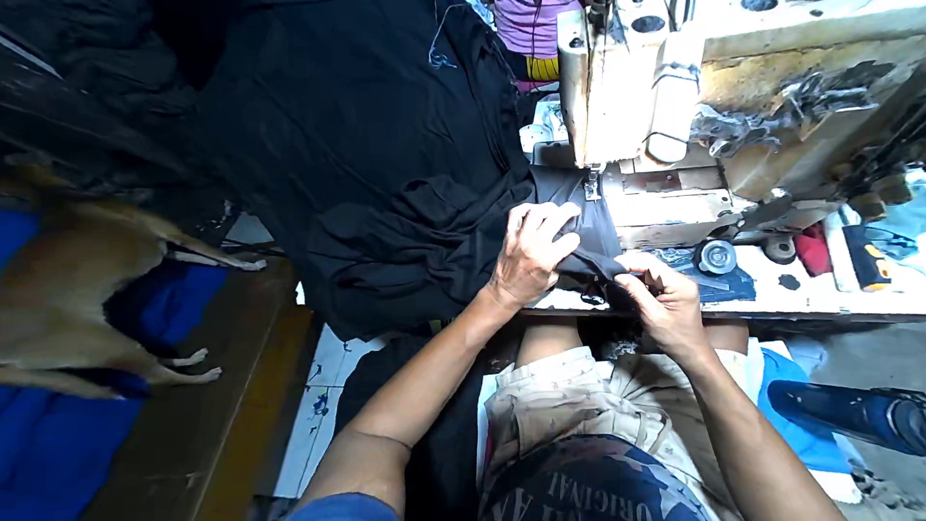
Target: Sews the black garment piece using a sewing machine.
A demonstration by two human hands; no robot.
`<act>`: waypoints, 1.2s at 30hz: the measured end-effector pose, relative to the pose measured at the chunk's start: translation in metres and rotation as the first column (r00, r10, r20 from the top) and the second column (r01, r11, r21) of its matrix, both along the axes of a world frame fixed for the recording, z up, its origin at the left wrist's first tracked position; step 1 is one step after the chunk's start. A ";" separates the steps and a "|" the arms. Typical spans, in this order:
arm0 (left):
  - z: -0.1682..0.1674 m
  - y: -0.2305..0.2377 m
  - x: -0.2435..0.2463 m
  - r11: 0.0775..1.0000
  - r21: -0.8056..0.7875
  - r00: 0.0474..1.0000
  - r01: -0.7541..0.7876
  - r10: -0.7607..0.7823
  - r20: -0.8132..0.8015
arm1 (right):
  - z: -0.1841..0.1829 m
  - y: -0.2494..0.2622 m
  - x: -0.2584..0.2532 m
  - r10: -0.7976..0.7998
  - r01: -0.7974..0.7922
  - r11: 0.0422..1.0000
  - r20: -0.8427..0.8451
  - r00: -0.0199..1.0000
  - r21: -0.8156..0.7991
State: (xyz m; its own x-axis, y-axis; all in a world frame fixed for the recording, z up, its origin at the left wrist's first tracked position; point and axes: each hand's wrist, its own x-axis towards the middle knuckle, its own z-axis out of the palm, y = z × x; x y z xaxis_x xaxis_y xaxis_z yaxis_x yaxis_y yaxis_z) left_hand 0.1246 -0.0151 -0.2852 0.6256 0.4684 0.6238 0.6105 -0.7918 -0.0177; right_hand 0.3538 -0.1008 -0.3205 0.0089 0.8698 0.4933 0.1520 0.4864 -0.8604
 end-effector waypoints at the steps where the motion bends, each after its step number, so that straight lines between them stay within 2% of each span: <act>1: 0.005 -0.001 0.000 1.000 -0.004 0.999 0.005 -0.005 -0.031 | -0.001 -0.002 -0.001 -0.012 0.012 1.000 -0.001 1.000 0.000; 5: 0.027 -0.007 0.002 0.999 -0.021 0.990 0.037 -0.039 -0.132 | 0.002 -0.005 -0.005 -0.048 0.048 0.999 -0.020 0.999 -0.014; 8: 0.029 -0.005 0.000 0.999 -0.035 0.986 0.042 -0.047 -0.161 | 0.002 -0.005 -0.007 -0.060 0.059 0.998 -0.028 0.998 -0.026; 15: 0.033 0.021 0.000 0.999 -0.018 0.985 0.044 -0.046 -0.167 | 0.002 0.016 -0.014 -0.119 0.117 0.991 -0.026 0.993 -0.060; 18: 0.037 0.035 -0.003 0.997 -0.011 0.983 0.073 -0.074 -0.166 | 0.006 0.027 -0.018 -0.111 0.111 0.994 -0.025 0.993 -0.026; 21: 0.045 0.040 -0.011 0.991 -0.075 0.976 0.110 -0.122 -0.178 | 0.011 0.035 -0.020 -0.108 0.108 0.994 -0.021 0.994 0.019; 23: 0.056 0.036 -0.018 0.978 -0.160 0.958 0.135 -0.170 -0.229 | 0.013 0.038 -0.018 -0.103 0.102 0.994 0.021 0.994 0.025; 26: 0.071 0.016 -0.024 0.952 -0.263 0.935 0.160 -0.231 -0.269 | 0.016 0.038 -0.011 -0.048 0.036 0.997 0.200 0.979 0.062; 29: 0.072 -0.002 -0.023 0.916 -0.330 0.928 0.229 -0.307 -0.210 | 0.020 0.034 -0.007 0.006 -0.049 0.992 0.354 0.935 0.113; 31: 0.065 -0.008 -0.021 0.918 -0.308 0.951 0.251 -0.293 -0.097 | 0.023 0.031 -0.006 0.015 -0.072 0.988 0.377 0.926 0.138; 36: 0.024 -0.015 0.013 0.984 -0.159 0.992 0.083 -0.066 0.107 | 0.034 0.022 -0.011 0.032 -0.062 0.981 0.161 0.986 0.186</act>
